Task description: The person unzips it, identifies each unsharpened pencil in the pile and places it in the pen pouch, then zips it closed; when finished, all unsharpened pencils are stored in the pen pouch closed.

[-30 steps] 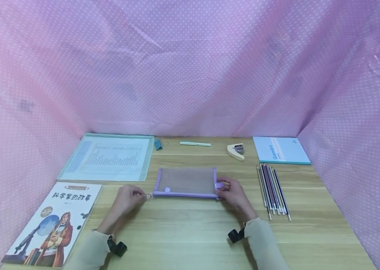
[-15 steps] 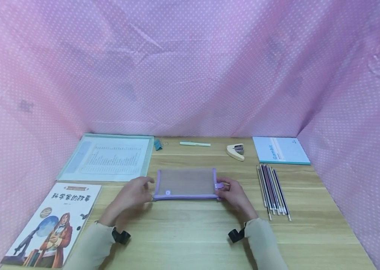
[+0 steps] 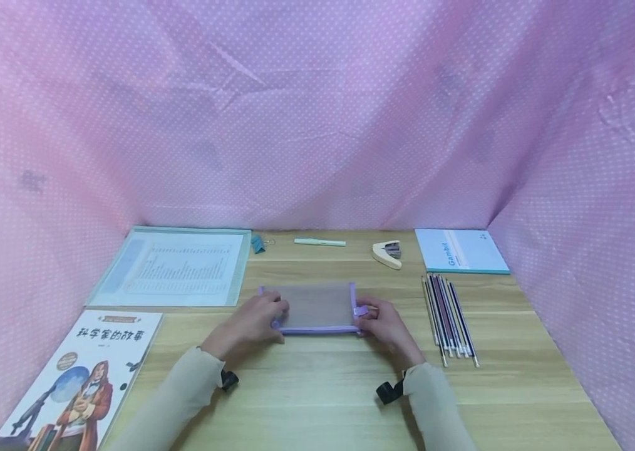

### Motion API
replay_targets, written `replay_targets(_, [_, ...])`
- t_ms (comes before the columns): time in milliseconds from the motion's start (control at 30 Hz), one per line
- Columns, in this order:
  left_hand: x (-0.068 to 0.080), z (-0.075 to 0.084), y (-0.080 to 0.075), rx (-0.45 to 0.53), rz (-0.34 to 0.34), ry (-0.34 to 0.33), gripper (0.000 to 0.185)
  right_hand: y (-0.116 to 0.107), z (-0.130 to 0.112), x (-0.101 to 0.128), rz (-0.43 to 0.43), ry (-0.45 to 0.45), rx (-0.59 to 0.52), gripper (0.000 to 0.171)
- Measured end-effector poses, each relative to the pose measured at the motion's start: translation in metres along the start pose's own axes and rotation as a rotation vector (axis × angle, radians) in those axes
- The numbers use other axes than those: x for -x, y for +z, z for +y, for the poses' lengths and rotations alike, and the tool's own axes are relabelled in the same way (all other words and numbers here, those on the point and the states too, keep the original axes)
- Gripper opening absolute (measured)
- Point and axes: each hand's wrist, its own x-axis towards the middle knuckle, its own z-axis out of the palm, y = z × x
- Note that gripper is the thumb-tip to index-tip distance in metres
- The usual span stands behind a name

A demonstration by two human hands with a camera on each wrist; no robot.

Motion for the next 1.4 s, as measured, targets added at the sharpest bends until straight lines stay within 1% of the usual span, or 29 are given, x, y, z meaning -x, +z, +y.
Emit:
replay_targets(233, [0.001, -0.004, -0.004, 0.065, -0.014, 0.028, 0.042, 0.001, -0.004, 0.000, -0.018, 0.005, 0.027, 0.053])
replay_targets(367, [0.002, -0.003, -0.002, 0.095, 0.008, 0.075, 0.026, 0.003, -0.006, -0.002, -0.019, 0.001, 0.049, 0.052])
replay_targets(467, [0.002, 0.000, 0.001, 0.087, 0.037, 0.125, 0.012, 0.004, -0.007, -0.002, -0.018, -0.006, 0.071, 0.052])
replay_targets(500, [0.002, 0.002, 0.002, 0.079, 0.046, 0.136, 0.011, 0.005, -0.008, -0.002, -0.018, -0.007, 0.077, 0.051])
replay_targets(567, [0.002, 0.005, 0.004, 0.073, 0.055, 0.141, 0.014, 0.005, -0.009, -0.001, -0.024, -0.014, 0.082, 0.051])
replay_targets(633, [0.002, 0.008, 0.006, 0.070, 0.054, 0.126, 0.015, 0.004, -0.010, 0.001, -0.034, -0.026, 0.093, 0.050])
replay_targets(767, [0.003, 0.013, 0.008, 0.035, 0.080, 0.112, 0.013, -0.005, -0.014, 0.008, -0.018, -0.054, 0.166, 0.053])
replay_targets(833, [0.003, 0.015, 0.010, 0.005, 0.110, 0.117, 0.011, -0.014, -0.017, 0.012, 0.007, -0.073, 0.199, 0.053])
replay_targets(933, [0.005, 0.018, 0.012, -0.034, 0.147, 0.112, 0.010, -0.034, -0.022, 0.020, 0.039, -0.102, 0.213, 0.051])
replay_targets(1033, [0.007, 0.023, 0.014, -0.049, 0.166, 0.079, 0.012, -0.059, -0.023, 0.028, 0.079, -0.136, 0.238, 0.047])
replay_targets(1133, [0.008, 0.030, 0.015, -0.057, 0.189, 0.037, 0.015, -0.087, -0.019, 0.037, 0.149, -0.152, 0.293, 0.043])
replay_targets(1200, [0.009, 0.035, 0.016, -0.052, 0.211, 0.004, 0.018, -0.107, -0.015, 0.042, 0.196, -0.132, 0.333, 0.044])
replay_targets(1300, [0.008, 0.042, 0.018, -0.009, 0.241, -0.055, 0.019, -0.135, -0.005, 0.049, 0.256, -0.087, 0.387, 0.045])
replay_targets(1400, [0.008, 0.048, 0.020, 0.053, 0.271, -0.127, 0.016, -0.160, 0.005, 0.054, 0.275, -0.035, 0.405, 0.049])
